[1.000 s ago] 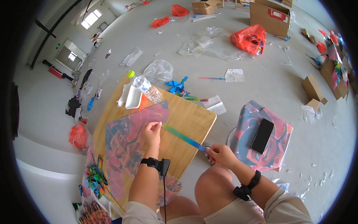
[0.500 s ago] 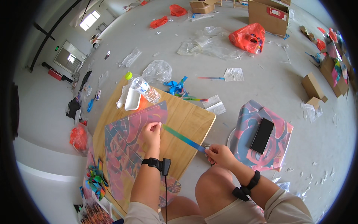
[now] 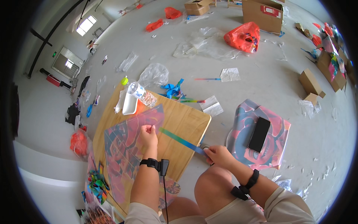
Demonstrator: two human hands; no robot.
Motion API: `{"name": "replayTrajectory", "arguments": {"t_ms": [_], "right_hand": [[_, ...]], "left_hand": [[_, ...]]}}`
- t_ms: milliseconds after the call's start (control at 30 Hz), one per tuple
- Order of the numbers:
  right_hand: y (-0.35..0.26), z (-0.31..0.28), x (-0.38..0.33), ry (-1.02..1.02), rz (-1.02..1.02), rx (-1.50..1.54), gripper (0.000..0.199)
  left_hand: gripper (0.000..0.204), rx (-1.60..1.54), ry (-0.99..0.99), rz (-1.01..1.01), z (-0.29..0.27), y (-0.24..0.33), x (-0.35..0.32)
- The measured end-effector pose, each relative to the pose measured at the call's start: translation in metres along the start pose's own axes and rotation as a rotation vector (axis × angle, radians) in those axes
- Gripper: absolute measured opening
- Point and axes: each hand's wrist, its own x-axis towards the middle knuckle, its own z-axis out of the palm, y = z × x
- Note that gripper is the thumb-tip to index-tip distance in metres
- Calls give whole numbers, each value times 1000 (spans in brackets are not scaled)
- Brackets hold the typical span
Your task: The recorder is assembling a kite by attaching streamers to the kite body.
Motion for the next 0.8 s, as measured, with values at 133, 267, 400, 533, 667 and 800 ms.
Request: {"name": "replayTrajectory", "arguments": {"t_ms": [133, 267, 400, 533, 667, 800], "right_hand": [[3, -8, -15, -25, 15, -181, 45], [13, -24, -49, 110, -165, -442, 42], [23, -33, -78, 200, -284, -522, 41], [27, -41, -107, 175, -358, -391, 34], [4, -23, -135, 104, -407, -299, 28], [6, 11, -151, -15, -443, -166, 21]], "left_hand": [[18, -200, 49, 52, -6, -11, 4], [22, -176, 22, 59, -40, 11, -20], [22, -419, 120, 23, -97, 4, -61], [21, -456, 117, -136, -161, -3, -122], [31, -12, -110, -83, -223, -51, -188], [47, 316, -71, 159, -217, -71, -231]]}}
